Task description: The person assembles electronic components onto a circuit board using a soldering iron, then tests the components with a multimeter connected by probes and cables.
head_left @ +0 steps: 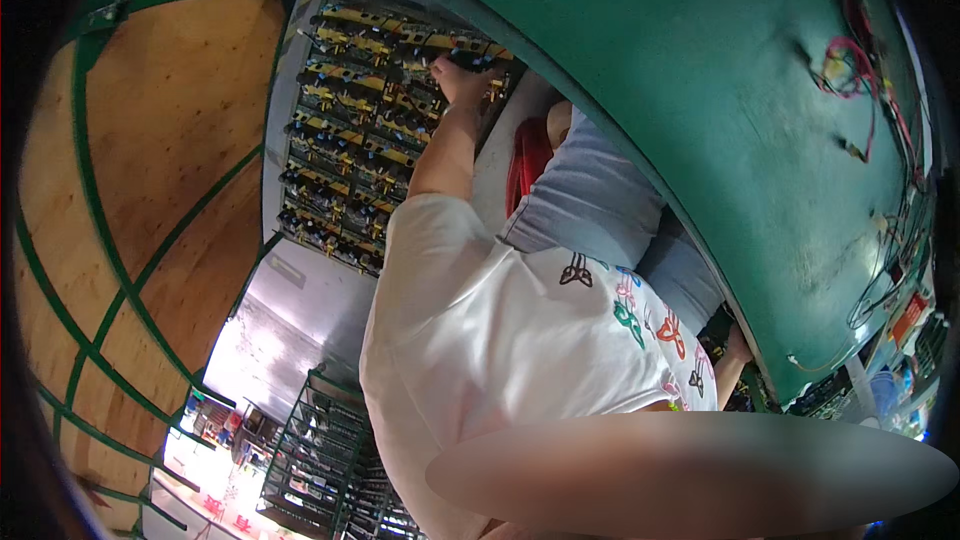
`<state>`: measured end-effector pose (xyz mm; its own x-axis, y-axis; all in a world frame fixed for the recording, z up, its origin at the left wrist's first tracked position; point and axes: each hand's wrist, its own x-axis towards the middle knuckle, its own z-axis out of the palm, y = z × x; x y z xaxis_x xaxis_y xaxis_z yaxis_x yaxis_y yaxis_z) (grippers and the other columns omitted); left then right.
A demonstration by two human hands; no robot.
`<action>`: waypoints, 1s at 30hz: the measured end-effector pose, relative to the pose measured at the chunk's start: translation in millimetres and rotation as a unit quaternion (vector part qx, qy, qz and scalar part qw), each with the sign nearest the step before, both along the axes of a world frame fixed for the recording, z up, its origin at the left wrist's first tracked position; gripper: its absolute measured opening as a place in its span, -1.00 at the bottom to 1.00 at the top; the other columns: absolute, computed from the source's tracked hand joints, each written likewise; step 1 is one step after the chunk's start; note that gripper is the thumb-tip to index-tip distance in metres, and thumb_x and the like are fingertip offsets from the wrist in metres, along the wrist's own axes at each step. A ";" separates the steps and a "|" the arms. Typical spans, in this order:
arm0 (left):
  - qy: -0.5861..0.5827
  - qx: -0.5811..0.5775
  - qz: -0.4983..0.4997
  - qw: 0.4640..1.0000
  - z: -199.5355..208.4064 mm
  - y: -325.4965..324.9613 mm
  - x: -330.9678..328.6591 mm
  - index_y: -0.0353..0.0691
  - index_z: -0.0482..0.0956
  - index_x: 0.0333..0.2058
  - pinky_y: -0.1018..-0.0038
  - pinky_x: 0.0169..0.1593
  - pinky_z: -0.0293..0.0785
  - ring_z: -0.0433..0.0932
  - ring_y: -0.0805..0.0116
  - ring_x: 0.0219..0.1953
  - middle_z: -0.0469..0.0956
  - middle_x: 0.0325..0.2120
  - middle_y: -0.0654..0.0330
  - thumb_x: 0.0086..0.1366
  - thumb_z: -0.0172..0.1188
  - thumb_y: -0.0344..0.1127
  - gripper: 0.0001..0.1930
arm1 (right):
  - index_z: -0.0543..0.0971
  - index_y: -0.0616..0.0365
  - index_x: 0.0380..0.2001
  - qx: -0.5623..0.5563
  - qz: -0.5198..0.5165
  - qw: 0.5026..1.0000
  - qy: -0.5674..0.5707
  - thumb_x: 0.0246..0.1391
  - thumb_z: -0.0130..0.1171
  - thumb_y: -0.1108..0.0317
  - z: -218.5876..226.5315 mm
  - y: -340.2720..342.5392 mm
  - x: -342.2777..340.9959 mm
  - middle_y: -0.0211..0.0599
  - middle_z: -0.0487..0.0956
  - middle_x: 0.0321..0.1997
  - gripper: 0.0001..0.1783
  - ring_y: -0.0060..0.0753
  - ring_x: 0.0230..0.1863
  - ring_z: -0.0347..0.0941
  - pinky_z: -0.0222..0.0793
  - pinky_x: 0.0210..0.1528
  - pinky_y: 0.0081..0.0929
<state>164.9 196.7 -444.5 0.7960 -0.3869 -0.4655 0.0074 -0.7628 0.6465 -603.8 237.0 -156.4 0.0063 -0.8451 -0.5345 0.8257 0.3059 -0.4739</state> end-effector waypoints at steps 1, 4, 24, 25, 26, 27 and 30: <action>-0.140 0.017 -0.045 0.989 11.7 10.1 -7.2 -0.39 0.17 0.07 0.24 0.12 0.39 0.30 -0.06 0.09 0.18 0.10 -0.21 -0.45 0.66 -0.07 0.12 | 0.38 0.20 0.19 0.000 -0.005 1.000 -0.006 0.32 -0.16 0.04 -1.3 -3.6 -0.7 -0.07 0.36 0.30 -0.45 0.01 0.34 0.18 -0.05 0.42 0.07; 0.040 -0.108 -0.030 0.993 78.1 5.5 -27.5 -0.30 0.14 0.12 0.03 0.09 0.36 0.26 -0.04 0.10 0.18 0.08 -0.16 -0.18 0.54 -0.01 -0.02 | 0.38 0.20 0.19 -0.034 -0.073 0.997 -0.010 0.32 -0.16 0.03 -0.6 5.4 0.9 -0.07 0.36 0.30 -0.45 0.01 0.34 0.18 -0.05 0.42 0.07; -0.309 -0.370 -0.430 0.763 448.5 5.0 -113.1 -0.15 0.24 0.18 0.41 -0.16 0.62 0.47 0.20 0.02 0.20 0.16 0.14 -0.30 0.51 -0.54 -0.03 | 0.33 0.02 0.23 0.072 -0.343 0.930 0.112 0.36 -0.33 0.01 -34.1 -54.3 87.5 -0.29 0.38 0.22 -0.48 -0.18 0.21 0.33 0.29 0.23 -0.14; -0.297 -0.351 -0.470 0.754 461.0 -7.3 -127.7 -0.16 0.29 0.16 0.43 -0.16 0.62 0.46 0.21 0.03 0.21 0.17 0.14 -0.35 0.52 -0.49 -0.04 | 0.39 0.03 0.13 0.066 -0.336 0.936 0.083 0.35 -0.28 0.02 -43.3 -49.6 76.6 -0.32 0.46 0.08 -0.53 -0.22 0.07 0.41 0.36 0.13 -0.19; -0.285 -0.329 -0.510 0.742 472.2 -21.7 -144.1 -0.17 0.35 0.13 0.45 -0.16 0.61 0.45 0.22 0.05 0.22 0.17 0.14 -0.39 0.54 -0.44 -0.05 | 0.39 0.03 0.13 0.065 -0.342 0.934 0.077 0.35 -0.28 0.02 -46.2 -47.4 73.7 -0.32 0.46 0.08 -0.53 -0.22 0.07 0.41 0.36 0.13 -0.19; -0.300 -0.298 -0.571 0.704 486.6 -36.7 -166.0 -0.20 0.41 0.08 0.46 -0.18 0.62 0.47 0.24 0.01 0.27 0.17 0.10 -0.38 0.53 -0.43 -0.12 | 0.40 0.02 0.08 0.065 -0.341 0.935 0.073 0.34 -0.23 0.03 -46.1 -43.4 68.0 -0.35 0.48 0.03 -0.57 -0.24 0.02 0.42 0.38 0.09 -0.21; -0.227 -0.285 -0.730 0.578 507.8 -84.9 -208.9 -0.22 0.42 0.07 0.44 -0.25 0.66 0.56 0.21 -0.12 0.34 0.13 0.02 -0.35 0.49 -0.50 -0.16 | 0.42 0.05 0.00 0.052 -0.351 0.934 0.042 0.33 -0.13 0.07 -50.1 -32.0 83.4 -0.33 0.51 -0.05 -0.64 -0.27 -0.02 0.43 0.38 0.11 -0.21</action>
<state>-44.0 111.8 63.3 -0.5839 -0.7873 0.1981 -0.6437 0.5976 0.4781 -520.4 205.0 -206.5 -0.5753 -0.5691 -0.5875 0.8015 -0.2489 -0.5437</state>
